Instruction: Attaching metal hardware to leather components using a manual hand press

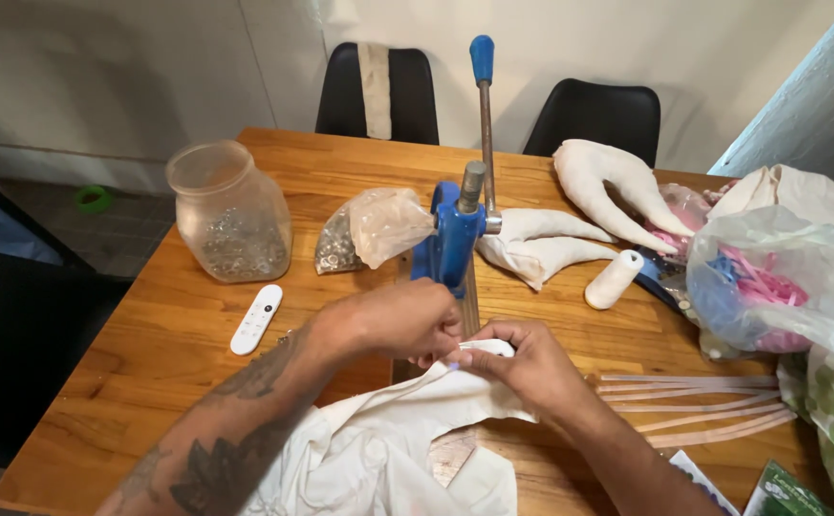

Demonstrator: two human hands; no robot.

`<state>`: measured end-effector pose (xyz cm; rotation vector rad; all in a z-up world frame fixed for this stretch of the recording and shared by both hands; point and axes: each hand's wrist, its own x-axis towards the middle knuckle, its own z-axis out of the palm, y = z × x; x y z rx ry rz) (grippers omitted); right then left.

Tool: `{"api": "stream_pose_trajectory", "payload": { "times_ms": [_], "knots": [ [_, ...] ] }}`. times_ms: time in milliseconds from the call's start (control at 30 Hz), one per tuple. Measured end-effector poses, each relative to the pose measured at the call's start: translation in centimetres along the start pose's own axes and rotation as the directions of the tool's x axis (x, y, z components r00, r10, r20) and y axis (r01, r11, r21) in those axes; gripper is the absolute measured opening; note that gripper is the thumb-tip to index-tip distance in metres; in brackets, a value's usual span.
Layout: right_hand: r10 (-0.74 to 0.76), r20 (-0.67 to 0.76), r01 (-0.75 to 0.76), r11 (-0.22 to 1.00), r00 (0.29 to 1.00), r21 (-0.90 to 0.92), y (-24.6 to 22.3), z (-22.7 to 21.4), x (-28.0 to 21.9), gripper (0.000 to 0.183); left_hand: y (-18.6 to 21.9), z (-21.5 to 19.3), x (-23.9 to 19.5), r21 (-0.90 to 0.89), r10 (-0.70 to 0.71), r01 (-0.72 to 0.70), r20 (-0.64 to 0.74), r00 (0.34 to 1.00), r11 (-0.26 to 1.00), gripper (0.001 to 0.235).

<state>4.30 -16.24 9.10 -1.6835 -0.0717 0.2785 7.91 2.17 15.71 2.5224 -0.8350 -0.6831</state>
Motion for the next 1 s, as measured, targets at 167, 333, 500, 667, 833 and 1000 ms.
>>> {"api": "stream_pose_trajectory", "payload": {
  "times_ms": [167,333,500,667,833,1000],
  "knots": [
    [0.057,-0.005,-0.057,0.995,0.998,0.087,3.0,-1.2,1.9,0.017,-3.2,0.8,1.3,-0.507,-0.053,0.014,-0.062,0.997,0.862,0.016],
    [0.143,0.011,-0.143,0.974,0.990,0.173,3.4,-0.6,2.2,0.018,-3.8,2.5,-1.4,-0.432,-0.174,0.119,-0.092,0.980,0.894,0.025],
    [0.207,0.042,-0.211,0.953,0.977,0.218,4.1,-0.8,2.8,0.017,-3.6,6.7,-6.2,0.057,-0.307,0.322,-0.181,0.934,0.945,0.028],
    [0.255,0.122,-0.280,0.917,0.959,0.284,2.7,-0.9,2.2,0.015,-5.1,15.4,-12.3,0.133,-0.476,0.651,-0.575,0.665,0.748,0.099],
    [0.285,0.050,-0.287,0.911,0.957,0.296,3.5,-0.4,2.7,0.014,-15.1,23.9,-11.1,0.048,-0.711,0.775,-0.366,0.600,0.630,0.074],
    [0.282,0.130,-0.310,0.887,0.950,0.342,3.5,0.1,2.6,0.009,-20.1,29.7,-11.8,-0.001,-0.920,0.920,-0.002,0.391,0.391,0.062]
  ]
}}
